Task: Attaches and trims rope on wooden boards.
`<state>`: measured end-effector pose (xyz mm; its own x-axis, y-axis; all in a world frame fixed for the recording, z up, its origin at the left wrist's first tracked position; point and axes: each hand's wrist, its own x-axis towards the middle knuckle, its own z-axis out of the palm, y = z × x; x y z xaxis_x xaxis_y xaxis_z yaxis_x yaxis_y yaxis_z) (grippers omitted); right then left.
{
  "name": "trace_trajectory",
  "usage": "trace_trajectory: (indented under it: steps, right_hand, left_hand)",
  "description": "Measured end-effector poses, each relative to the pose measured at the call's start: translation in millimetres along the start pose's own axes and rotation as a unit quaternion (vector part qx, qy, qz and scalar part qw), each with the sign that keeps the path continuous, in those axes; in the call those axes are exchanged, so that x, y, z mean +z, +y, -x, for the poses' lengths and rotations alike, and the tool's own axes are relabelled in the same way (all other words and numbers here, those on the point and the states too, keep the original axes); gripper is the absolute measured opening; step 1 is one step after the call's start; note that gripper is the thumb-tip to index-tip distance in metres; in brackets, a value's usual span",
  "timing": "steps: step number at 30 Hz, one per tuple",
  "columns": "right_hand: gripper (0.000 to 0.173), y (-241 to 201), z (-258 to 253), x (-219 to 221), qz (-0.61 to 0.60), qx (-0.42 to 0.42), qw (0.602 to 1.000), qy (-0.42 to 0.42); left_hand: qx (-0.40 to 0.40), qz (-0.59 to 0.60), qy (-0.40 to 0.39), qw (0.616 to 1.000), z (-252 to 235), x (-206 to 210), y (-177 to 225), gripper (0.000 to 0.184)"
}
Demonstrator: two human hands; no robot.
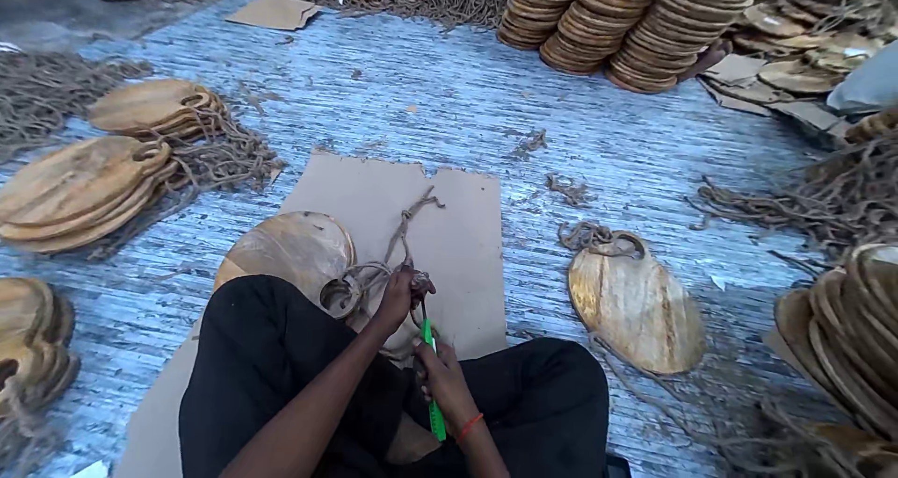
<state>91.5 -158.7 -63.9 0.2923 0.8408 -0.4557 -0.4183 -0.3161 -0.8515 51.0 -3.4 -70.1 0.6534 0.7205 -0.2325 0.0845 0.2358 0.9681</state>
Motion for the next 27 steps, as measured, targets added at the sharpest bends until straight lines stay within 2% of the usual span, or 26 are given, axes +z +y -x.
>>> trace_trajectory:
  steps: [4,9,15,18,22,27]
  right_hand:
    - [0.029,-5,0,-4,-0.051,0.017,0.999,0.0]
    - [0.031,-10,2,-5,-0.097,0.037,0.994,-0.023]
    - [0.031,-12,0,-7,-0.127,0.044,0.991,0.001]
    - [0.026,-11,-1,-7,-0.063,0.038,0.997,0.009]
    - [0.028,-1,-6,-9,0.095,0.002,0.994,0.059]
    - [0.029,-2,-8,-10,0.116,-0.008,0.991,0.073]
  left_hand:
    - [-0.03,0.008,-0.025,0.999,2,3,-5,0.074]
    - [-0.031,-0.008,-0.042,0.999,1,2,-10,0.071]
    - [-0.024,-0.007,-0.052,0.998,3,3,-12,0.065]
    - [-0.007,-0.031,-0.054,0.998,4,2,-13,0.067]
    - [0.077,-0.054,-0.038,0.995,4,1,-19,0.066]
    - [0.11,-0.05,-0.028,0.992,5,2,-21,0.062]
